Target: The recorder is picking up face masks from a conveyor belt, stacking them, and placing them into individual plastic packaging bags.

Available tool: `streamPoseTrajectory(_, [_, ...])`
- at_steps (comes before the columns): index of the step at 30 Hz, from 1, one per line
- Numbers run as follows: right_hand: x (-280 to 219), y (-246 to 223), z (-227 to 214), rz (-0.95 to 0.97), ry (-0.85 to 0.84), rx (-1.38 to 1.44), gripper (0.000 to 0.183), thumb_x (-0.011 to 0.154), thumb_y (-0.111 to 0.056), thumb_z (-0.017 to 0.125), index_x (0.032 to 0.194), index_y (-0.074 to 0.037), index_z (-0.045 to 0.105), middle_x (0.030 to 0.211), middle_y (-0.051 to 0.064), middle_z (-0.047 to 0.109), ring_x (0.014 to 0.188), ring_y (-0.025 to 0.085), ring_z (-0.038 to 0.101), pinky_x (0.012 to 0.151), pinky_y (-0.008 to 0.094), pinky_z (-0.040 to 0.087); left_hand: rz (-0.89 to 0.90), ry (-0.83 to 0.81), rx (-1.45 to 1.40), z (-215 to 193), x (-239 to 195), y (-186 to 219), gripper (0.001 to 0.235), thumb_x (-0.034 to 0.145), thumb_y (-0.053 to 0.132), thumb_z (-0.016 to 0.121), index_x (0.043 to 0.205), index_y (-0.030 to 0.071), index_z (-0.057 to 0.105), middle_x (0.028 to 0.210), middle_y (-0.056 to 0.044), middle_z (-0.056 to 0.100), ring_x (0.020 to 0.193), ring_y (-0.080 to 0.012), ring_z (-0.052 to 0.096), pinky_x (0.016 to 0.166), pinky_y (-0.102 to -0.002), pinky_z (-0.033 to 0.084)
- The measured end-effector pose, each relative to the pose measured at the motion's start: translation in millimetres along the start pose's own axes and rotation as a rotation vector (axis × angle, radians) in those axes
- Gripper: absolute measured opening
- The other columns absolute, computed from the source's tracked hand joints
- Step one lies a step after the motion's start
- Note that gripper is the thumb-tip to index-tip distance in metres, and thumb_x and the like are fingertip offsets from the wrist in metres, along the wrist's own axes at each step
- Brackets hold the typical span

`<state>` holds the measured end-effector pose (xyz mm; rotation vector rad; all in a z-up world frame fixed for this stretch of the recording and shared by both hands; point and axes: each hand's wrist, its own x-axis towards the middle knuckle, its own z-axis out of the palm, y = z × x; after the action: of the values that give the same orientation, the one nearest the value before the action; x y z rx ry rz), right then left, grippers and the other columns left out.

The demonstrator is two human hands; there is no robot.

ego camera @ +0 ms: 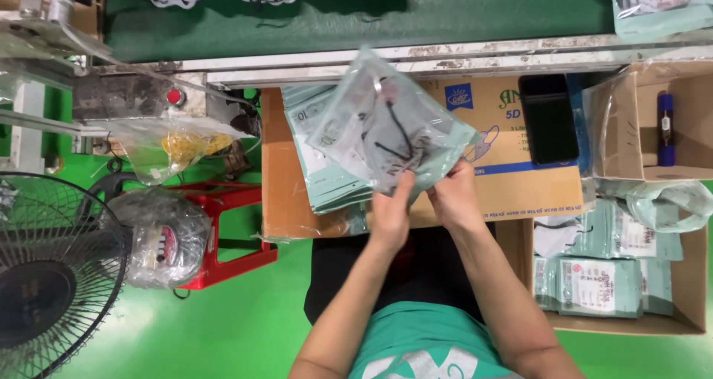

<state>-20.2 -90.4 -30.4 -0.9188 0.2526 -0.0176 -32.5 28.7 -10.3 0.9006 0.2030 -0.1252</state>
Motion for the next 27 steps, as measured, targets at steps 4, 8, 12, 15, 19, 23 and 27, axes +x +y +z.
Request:
streamPoseTrajectory(4, [7, -19, -9, -0.008, -0.047, -0.143, 0.016, 0.098, 0.000, 0.066, 0.112, 0.006, 0.070, 0.105, 0.010, 0.075, 0.091, 0.015, 0.070, 0.081, 0.030, 0.058, -0.217, -0.346, 0.439, -13, -33, -9, 0.024, 0.108, 0.019, 0.059, 0.119, -0.001, 0.066, 0.112, -0.011, 0.069, 0.102, -0.0209, 0.065, 0.097, -0.035, 0.054])
streamPoseTrajectory(8, [-9, -101, 33, -0.158, -0.148, -0.867, 0.019, 0.093, 0.000, 0.069, 0.113, 0.001, 0.066, 0.100, 0.008, 0.075, 0.091, 0.012, 0.069, 0.080, 0.027, 0.056, 0.361, -0.534, 1.026, 35, -48, 90, 0.016, 0.097, 0.010, 0.068, 0.113, 0.005, 0.070, 0.111, -0.013, 0.073, 0.106, -0.0298, 0.069, 0.100, -0.040, 0.055])
streamPoseTrajectory(12, [-36, -139, 51, -0.246, -0.173, -1.070, 0.021, 0.088, -0.002, 0.071, 0.108, 0.003, 0.065, 0.099, 0.010, 0.075, 0.095, 0.015, 0.075, 0.083, 0.026, 0.059, 0.921, -0.285, 1.260, 92, -20, 189, 0.046, 0.081, 0.004, 0.072, 0.124, -0.004, 0.060, 0.119, -0.024, 0.068, 0.112, -0.0441, 0.064, 0.098, -0.047, 0.051])
streamPoseTrajectory(15, [-46, -159, 68, -0.260, -0.252, -1.146, 0.018, 0.087, -0.003, 0.073, 0.105, 0.000, 0.069, 0.100, 0.009, 0.076, 0.088, 0.018, 0.075, 0.068, 0.027, 0.060, 0.544, -0.452, 1.105, 63, -1, 161, 0.039, 0.088, 0.008, 0.080, 0.124, 0.003, 0.068, 0.119, -0.017, 0.073, 0.105, -0.0343, 0.073, 0.090, -0.039, 0.058])
streamPoseTrajectory(19, [-57, -162, 67, -0.470, -0.232, -1.150, 0.017, 0.095, 0.001, 0.068, 0.112, 0.000, 0.071, 0.104, 0.012, 0.070, 0.090, 0.021, 0.070, 0.078, 0.032, 0.057, 0.449, -0.367, 0.932, 52, 4, 125, 0.020, 0.094, 0.007, 0.076, 0.113, 0.001, 0.075, 0.106, -0.011, 0.079, 0.093, -0.0203, 0.078, 0.082, -0.030, 0.061])
streamPoseTrajectory(23, [-59, -148, 52, -0.531, -0.298, -1.269, 0.021, 0.088, -0.003, 0.077, 0.108, -0.003, 0.072, 0.099, 0.010, 0.071, 0.086, 0.021, 0.068, 0.075, 0.031, 0.053, 0.344, -0.143, 0.702, 45, -3, 99, 0.015, 0.096, 0.007, 0.074, 0.108, 0.000, 0.077, 0.092, -0.004, 0.078, 0.080, -0.0051, 0.067, 0.073, -0.022, 0.055])
streamPoseTrajectory(27, [-57, -161, 79, -0.919, 0.091, -0.969, 0.032, 0.089, 0.006, 0.065, 0.120, 0.003, 0.057, 0.114, 0.012, 0.058, 0.102, 0.021, 0.057, 0.095, 0.031, 0.049, 0.341, 0.005, 0.636, 36, -1, 87, 0.018, 0.096, 0.006, 0.076, 0.112, -0.002, 0.080, 0.076, 0.001, 0.064, 0.066, -0.0026, 0.046, 0.058, -0.021, 0.036])
